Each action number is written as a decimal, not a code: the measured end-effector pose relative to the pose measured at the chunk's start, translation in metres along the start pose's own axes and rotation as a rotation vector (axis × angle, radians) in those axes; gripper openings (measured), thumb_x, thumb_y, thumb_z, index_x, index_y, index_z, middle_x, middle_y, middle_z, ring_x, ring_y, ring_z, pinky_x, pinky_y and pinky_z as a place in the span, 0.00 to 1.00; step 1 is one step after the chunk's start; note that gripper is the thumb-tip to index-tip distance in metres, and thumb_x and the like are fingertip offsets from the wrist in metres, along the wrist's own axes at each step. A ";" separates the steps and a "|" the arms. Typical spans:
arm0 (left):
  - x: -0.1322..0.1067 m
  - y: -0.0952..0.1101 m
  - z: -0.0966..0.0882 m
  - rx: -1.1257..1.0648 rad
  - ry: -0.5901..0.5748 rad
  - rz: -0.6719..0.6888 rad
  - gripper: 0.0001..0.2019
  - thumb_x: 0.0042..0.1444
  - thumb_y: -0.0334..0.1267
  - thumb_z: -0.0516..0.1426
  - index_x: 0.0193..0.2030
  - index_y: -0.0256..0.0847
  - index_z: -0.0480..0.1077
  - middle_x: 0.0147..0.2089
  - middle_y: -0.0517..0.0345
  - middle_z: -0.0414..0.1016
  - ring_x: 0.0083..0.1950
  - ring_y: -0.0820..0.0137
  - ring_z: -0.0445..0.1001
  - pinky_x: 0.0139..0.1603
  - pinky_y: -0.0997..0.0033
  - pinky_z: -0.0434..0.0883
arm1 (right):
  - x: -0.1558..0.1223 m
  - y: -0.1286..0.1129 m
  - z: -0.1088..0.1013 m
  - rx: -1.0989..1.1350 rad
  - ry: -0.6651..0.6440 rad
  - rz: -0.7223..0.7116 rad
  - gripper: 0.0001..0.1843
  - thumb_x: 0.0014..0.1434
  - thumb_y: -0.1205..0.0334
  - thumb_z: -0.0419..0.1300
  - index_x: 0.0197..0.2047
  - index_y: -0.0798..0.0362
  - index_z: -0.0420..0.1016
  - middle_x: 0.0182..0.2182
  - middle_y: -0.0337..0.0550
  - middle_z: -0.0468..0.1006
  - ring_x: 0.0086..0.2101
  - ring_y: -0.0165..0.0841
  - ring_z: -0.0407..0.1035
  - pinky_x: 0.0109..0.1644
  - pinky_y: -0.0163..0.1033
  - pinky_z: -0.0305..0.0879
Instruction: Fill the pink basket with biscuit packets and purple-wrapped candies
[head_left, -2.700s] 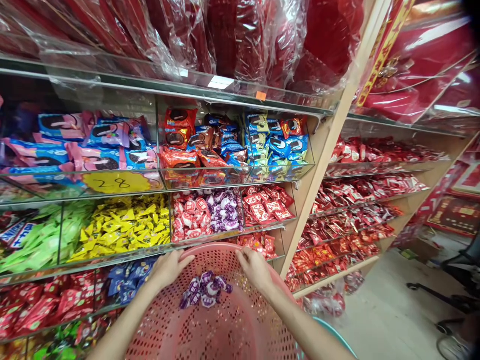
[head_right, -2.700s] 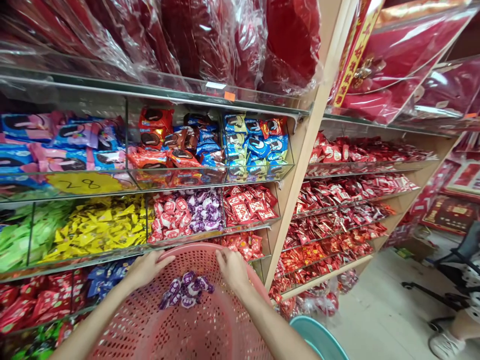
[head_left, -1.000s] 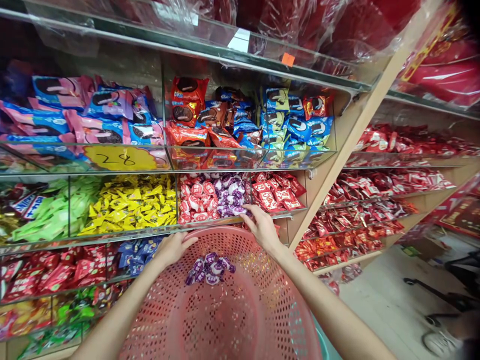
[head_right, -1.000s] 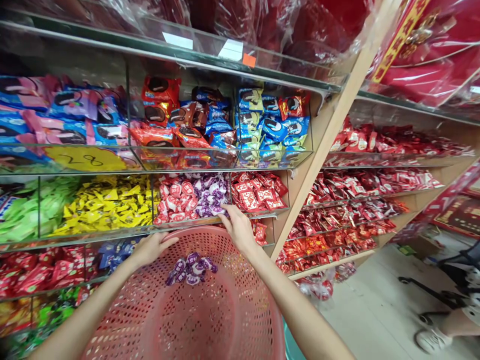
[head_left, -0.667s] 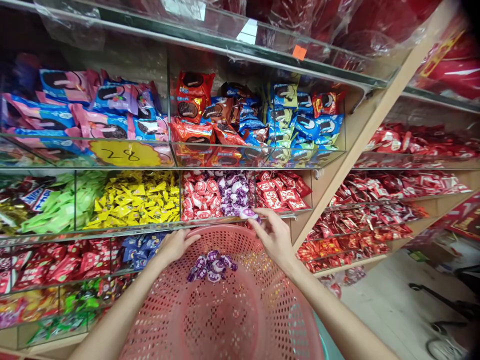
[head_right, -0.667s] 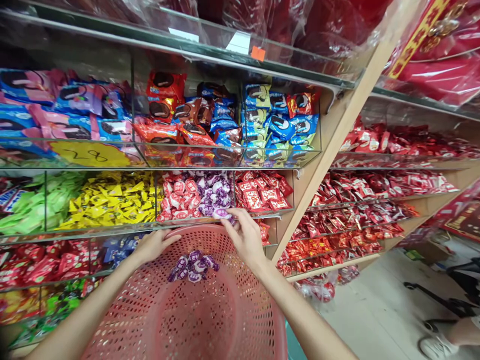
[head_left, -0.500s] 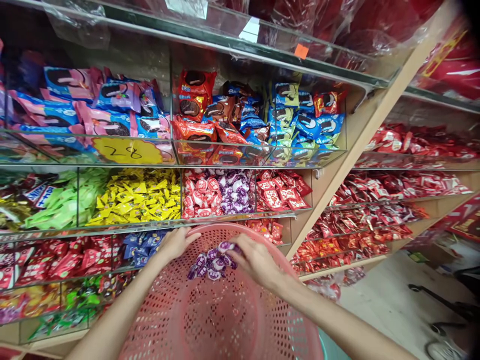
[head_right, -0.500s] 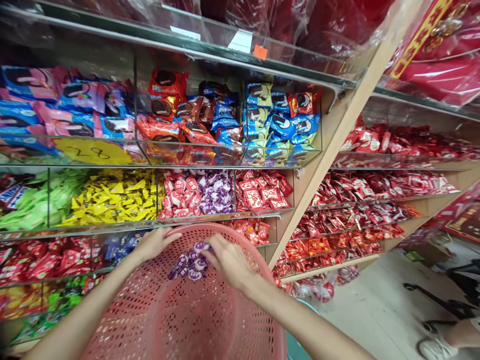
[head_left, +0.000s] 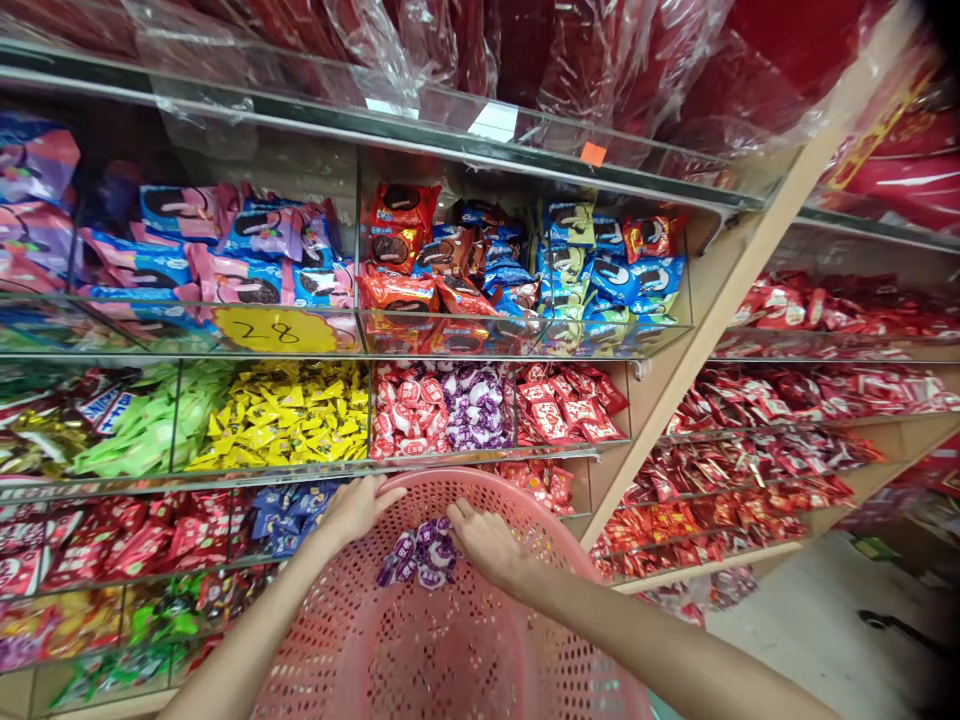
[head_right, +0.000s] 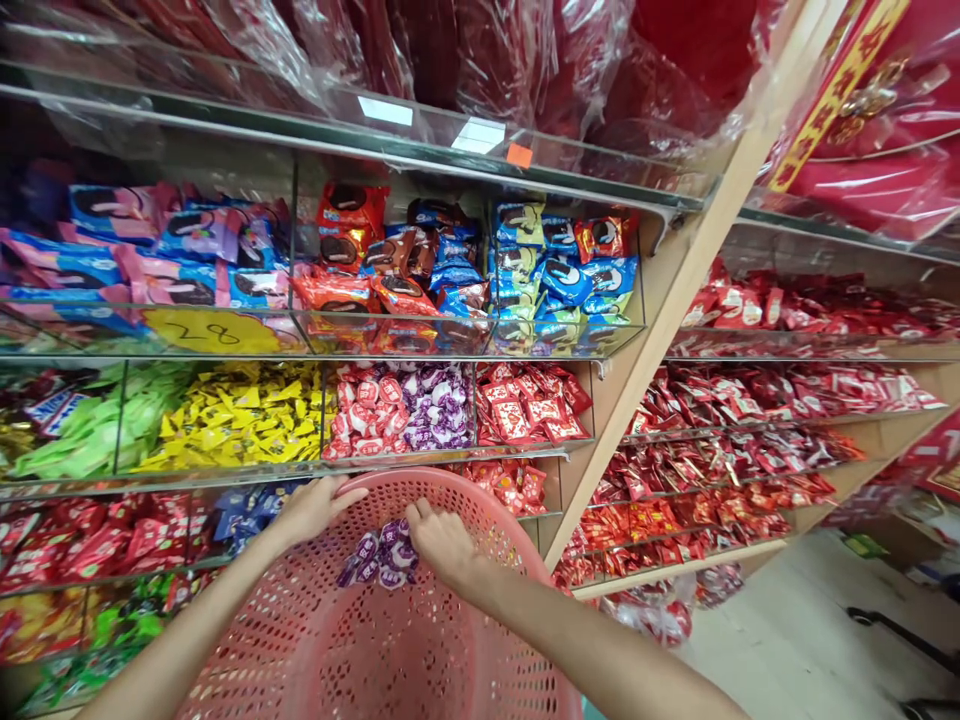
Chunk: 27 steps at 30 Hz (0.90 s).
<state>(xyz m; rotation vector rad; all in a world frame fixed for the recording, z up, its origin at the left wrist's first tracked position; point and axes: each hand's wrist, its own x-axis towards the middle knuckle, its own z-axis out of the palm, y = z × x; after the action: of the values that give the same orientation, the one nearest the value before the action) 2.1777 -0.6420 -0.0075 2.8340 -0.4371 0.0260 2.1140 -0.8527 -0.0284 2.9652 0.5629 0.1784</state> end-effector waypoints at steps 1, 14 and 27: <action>0.000 0.000 0.000 -0.002 0.000 -0.001 0.24 0.55 0.58 0.41 0.36 0.44 0.68 0.38 0.50 0.76 0.42 0.59 0.74 0.35 0.70 0.63 | 0.000 0.000 0.004 -0.016 0.000 -0.002 0.07 0.59 0.69 0.45 0.41 0.53 0.60 0.37 0.45 0.70 0.31 0.34 0.72 0.28 0.34 0.64; -0.001 0.003 -0.003 0.015 -0.003 -0.026 0.23 0.55 0.58 0.42 0.36 0.44 0.68 0.38 0.51 0.76 0.42 0.59 0.74 0.33 0.72 0.62 | -0.010 -0.001 -0.045 -0.020 0.125 -0.051 0.11 0.63 0.60 0.42 0.39 0.52 0.63 0.37 0.43 0.68 0.27 0.28 0.70 0.25 0.31 0.60; -0.001 0.000 -0.001 0.012 0.009 -0.013 0.26 0.54 0.60 0.40 0.35 0.43 0.68 0.39 0.47 0.76 0.44 0.56 0.74 0.37 0.67 0.65 | 0.030 0.030 -0.107 0.254 0.440 0.023 0.13 0.61 0.59 0.47 0.46 0.49 0.66 0.42 0.43 0.65 0.32 0.28 0.66 0.33 0.33 0.60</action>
<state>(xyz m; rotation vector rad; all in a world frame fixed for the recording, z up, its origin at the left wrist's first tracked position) 2.1769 -0.6418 -0.0067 2.8469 -0.4185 0.0390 2.1378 -0.8597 0.0838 3.1871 0.6372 0.8356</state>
